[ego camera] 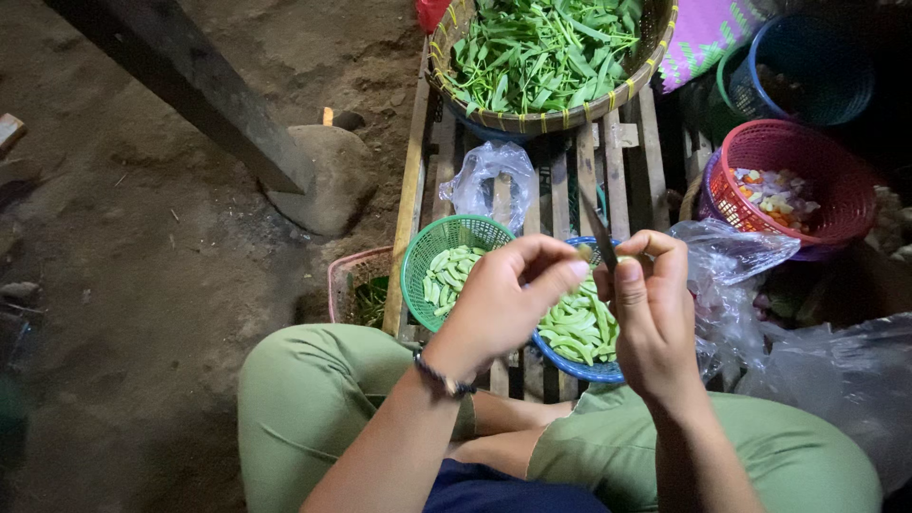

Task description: The person sits cross-legged and uses a small knife to trim the ends of green beans. They place the trimmed beans into a green basket and the discarded ends into a blue basket. The person continues this repetitive trimming process throughout the clip.

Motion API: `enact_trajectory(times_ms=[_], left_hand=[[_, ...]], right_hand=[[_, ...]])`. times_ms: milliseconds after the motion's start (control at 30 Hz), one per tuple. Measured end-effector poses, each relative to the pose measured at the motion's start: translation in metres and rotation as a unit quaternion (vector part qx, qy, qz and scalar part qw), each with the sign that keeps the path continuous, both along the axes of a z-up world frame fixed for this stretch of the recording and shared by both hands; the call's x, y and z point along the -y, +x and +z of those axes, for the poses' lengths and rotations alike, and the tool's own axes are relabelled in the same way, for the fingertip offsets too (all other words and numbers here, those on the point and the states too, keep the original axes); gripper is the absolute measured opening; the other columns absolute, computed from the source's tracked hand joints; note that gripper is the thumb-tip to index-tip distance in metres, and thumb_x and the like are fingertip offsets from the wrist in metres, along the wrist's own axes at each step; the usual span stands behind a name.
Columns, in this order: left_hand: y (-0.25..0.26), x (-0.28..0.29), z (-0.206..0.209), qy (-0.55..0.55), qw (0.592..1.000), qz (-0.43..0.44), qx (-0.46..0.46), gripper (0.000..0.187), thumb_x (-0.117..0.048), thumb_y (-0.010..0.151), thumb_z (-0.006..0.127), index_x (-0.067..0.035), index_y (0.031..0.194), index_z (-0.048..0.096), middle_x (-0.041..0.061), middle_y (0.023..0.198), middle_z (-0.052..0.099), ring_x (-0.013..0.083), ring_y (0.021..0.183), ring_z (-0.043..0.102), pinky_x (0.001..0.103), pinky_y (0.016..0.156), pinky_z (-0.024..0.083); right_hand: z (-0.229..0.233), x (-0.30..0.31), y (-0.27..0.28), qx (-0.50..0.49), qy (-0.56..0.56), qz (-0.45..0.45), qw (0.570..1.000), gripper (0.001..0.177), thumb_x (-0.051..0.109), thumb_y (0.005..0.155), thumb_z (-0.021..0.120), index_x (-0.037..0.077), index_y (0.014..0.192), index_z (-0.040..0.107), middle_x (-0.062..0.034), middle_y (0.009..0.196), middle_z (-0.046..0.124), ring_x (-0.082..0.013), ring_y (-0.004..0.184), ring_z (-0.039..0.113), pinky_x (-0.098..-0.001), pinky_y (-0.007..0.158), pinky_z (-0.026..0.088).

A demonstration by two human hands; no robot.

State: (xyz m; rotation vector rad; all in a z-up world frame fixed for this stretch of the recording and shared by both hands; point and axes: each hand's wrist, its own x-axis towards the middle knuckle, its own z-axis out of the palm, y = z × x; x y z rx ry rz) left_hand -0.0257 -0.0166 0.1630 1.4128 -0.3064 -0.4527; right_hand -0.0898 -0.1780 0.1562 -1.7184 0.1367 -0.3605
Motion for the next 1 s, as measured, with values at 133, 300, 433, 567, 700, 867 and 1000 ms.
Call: enact_trajectory(times_ms=[133,300,433,567,700,867,1000], left_hand=[[0.013,0.005,-0.035,-0.173,0.955,-0.012,-0.241,0.028,-0.023,0.103,0.061,-0.007,0.127,0.065,0.003,0.102,0.071,0.0102,0.090,0.067,0.026,0.082,0.055],[0.007,0.015,-0.070,-0.277,0.896,-0.020,-0.346,0.024,-0.019,0.109,0.061,-0.008,0.130,0.063,0.002,0.106,0.070,0.0138,0.091,0.066,0.029,0.081,0.055],[0.007,0.022,-0.074,-0.342,0.866,-0.083,-0.355,0.032,-0.023,0.111,0.050,-0.003,0.136,0.058,0.010,0.122,0.069,0.0197,0.106,0.066,0.034,0.092,0.054],[0.013,0.026,-0.054,-0.450,0.796,-0.106,-0.391,0.060,-0.041,0.114,0.039,0.003,0.155,0.038,0.021,0.151,0.048,0.0323,0.138,0.050,0.042,0.114,0.045],[0.012,0.017,-0.021,-0.544,0.719,-0.119,-0.416,0.083,-0.057,0.109,0.036,0.004,0.162,0.017,0.028,0.165,0.023,0.0379,0.155,0.022,0.051,0.124,0.028],[0.013,0.011,0.002,-0.540,0.732,-0.132,-0.394,0.090,-0.064,0.109,0.033,0.008,0.161,0.019,0.030,0.165,0.024,0.0388,0.155,0.023,0.053,0.126,0.024],[0.018,0.003,-0.011,-0.538,0.742,-0.140,-0.374,0.088,-0.065,0.110,0.029,0.008,0.159,0.027,0.027,0.162,0.031,0.0410,0.150,0.032,0.053,0.125,0.028]], right_hand=[[0.000,-0.003,0.000,-0.055,0.175,0.061,0.981,0.028,0.026,0.110,0.045,0.008,0.131,0.046,0.0010,0.096,0.061,-0.0033,0.078,0.054,-0.0175,0.066,0.042],[0.007,-0.008,-0.003,-0.074,0.161,0.128,0.976,0.046,0.027,0.110,0.045,0.009,0.152,0.043,-0.0012,0.085,0.056,-0.0052,0.068,0.048,-0.0201,0.058,0.037],[0.010,-0.008,0.000,-0.098,0.200,0.114,0.968,0.057,0.034,0.106,0.044,0.015,0.159,0.035,-0.0007,0.077,0.051,-0.0084,0.056,0.044,-0.0238,0.046,0.032],[0.013,0.009,0.002,-0.072,0.249,0.090,0.962,0.062,0.046,0.109,0.036,0.015,0.162,0.032,-0.0021,0.062,0.042,-0.0109,0.051,0.036,-0.0273,0.047,0.030],[0.014,0.033,0.005,-0.081,0.321,0.058,0.942,0.071,0.057,0.111,0.022,0.014,0.167,0.032,-0.0002,0.068,0.041,-0.0107,0.053,0.032,-0.0274,0.047,0.028],[0.007,0.046,0.006,-0.067,0.319,0.053,0.944,0.079,0.060,0.113,0.021,0.002,0.166,0.033,0.0000,0.072,0.040,-0.0117,0.061,0.034,-0.0265,0.053,0.028],[0.002,0.048,0.009,-0.067,0.343,0.060,0.935,0.077,0.059,0.114,0.021,0.000,0.162,0.037,-0.0005,0.072,0.041,-0.0122,0.062,0.033,-0.0262,0.053,0.029]])
